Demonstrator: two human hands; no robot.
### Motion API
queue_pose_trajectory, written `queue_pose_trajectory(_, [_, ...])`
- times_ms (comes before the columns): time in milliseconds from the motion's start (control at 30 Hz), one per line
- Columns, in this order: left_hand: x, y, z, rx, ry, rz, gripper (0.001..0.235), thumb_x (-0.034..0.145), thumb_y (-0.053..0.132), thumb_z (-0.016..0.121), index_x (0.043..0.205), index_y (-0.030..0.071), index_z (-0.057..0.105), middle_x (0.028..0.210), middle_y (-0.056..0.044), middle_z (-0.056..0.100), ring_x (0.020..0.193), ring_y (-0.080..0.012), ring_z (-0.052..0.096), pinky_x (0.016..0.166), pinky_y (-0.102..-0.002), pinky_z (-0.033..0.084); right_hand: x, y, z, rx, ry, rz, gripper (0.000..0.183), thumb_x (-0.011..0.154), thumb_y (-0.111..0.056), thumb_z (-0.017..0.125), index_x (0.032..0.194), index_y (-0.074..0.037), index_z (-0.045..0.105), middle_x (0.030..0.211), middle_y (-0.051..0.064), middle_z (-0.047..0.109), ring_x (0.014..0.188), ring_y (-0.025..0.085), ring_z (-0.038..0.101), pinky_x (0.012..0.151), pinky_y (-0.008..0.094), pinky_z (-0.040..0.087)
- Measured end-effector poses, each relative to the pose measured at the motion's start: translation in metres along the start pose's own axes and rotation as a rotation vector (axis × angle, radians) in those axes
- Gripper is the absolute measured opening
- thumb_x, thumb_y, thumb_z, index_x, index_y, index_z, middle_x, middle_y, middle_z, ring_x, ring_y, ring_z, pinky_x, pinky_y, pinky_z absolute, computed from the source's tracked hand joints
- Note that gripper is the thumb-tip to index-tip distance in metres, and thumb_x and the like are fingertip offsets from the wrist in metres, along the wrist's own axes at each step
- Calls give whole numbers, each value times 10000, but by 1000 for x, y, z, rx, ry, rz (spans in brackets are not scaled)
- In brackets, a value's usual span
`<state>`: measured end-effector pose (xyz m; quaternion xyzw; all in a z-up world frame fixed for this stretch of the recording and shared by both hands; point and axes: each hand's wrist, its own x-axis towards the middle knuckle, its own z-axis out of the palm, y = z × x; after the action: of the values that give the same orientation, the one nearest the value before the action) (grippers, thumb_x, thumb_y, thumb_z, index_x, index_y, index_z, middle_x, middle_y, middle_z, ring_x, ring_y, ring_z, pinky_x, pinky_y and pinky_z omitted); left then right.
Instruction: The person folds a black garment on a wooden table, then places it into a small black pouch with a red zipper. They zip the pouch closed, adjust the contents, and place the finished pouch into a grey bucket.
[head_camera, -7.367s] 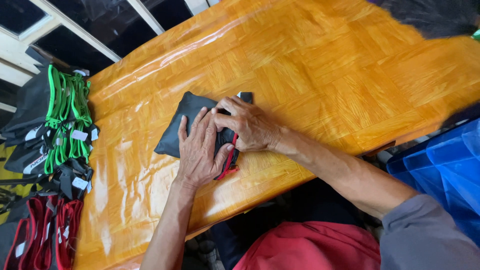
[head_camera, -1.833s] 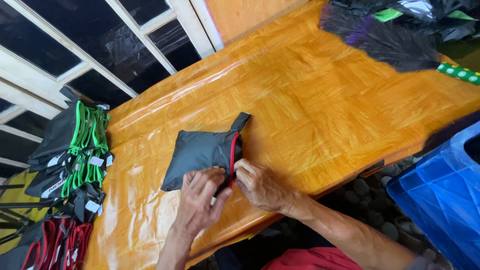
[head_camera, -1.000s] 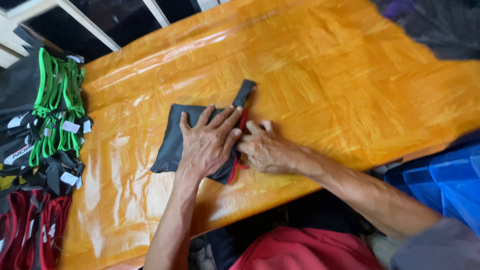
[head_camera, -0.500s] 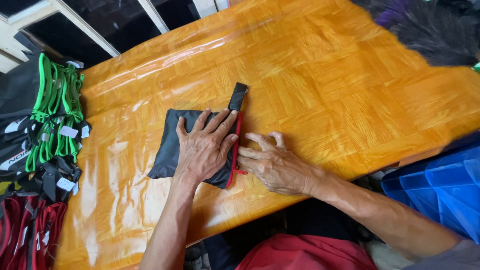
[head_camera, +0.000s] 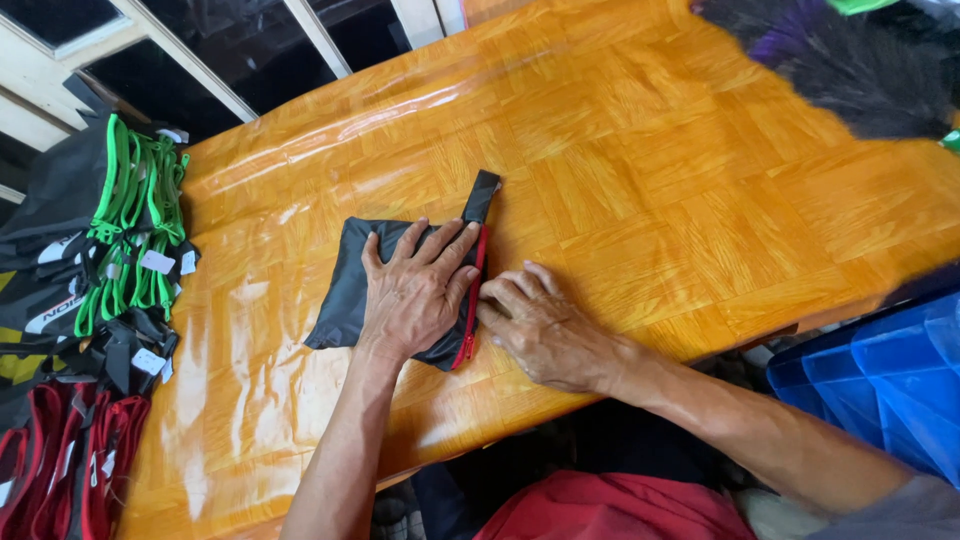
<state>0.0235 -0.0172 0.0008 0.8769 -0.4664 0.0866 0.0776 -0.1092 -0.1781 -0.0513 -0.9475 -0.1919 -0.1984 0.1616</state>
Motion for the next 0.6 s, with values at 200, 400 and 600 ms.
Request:
queue_pose_trajectory(200, [0, -1, 0, -36, -12, -9, 503, 1055, 493, 419, 1534, 347, 458, 1485, 25, 544, 1432, -339, 420, 1072, -748, 183, -7, 3, -15, 19, -36, 36, 161, 981, -225, 572, 1094, -180, 677, 1150, 23, 542, 1220, 250, 485, 1000, 530, 331])
queue_pose_trajectory(400, [0, -1, -3, -70, -22, -19, 497, 1061, 494, 408, 1530, 340, 467, 1495, 30, 544, 1435, -334, 420, 1082, -748, 168, -5, 0, -12, 61, -24, 34, 300, 992, -208, 543, 1273, -209, 649, 1203, 51, 514, 1238, 283, 464, 986, 542, 324])
queue_pose_trajectory(600, [0, 0, -4, -57, -36, -14, 513, 1050, 490, 432, 1535, 329, 459, 1494, 32, 536, 1441, -328, 409, 1083, -746, 177, 12, 3, 0, 42, -52, 17, 214, 967, -285, 591, 1133, -186, 682, 1179, 64, 499, 1207, 307, 463, 954, 545, 333])
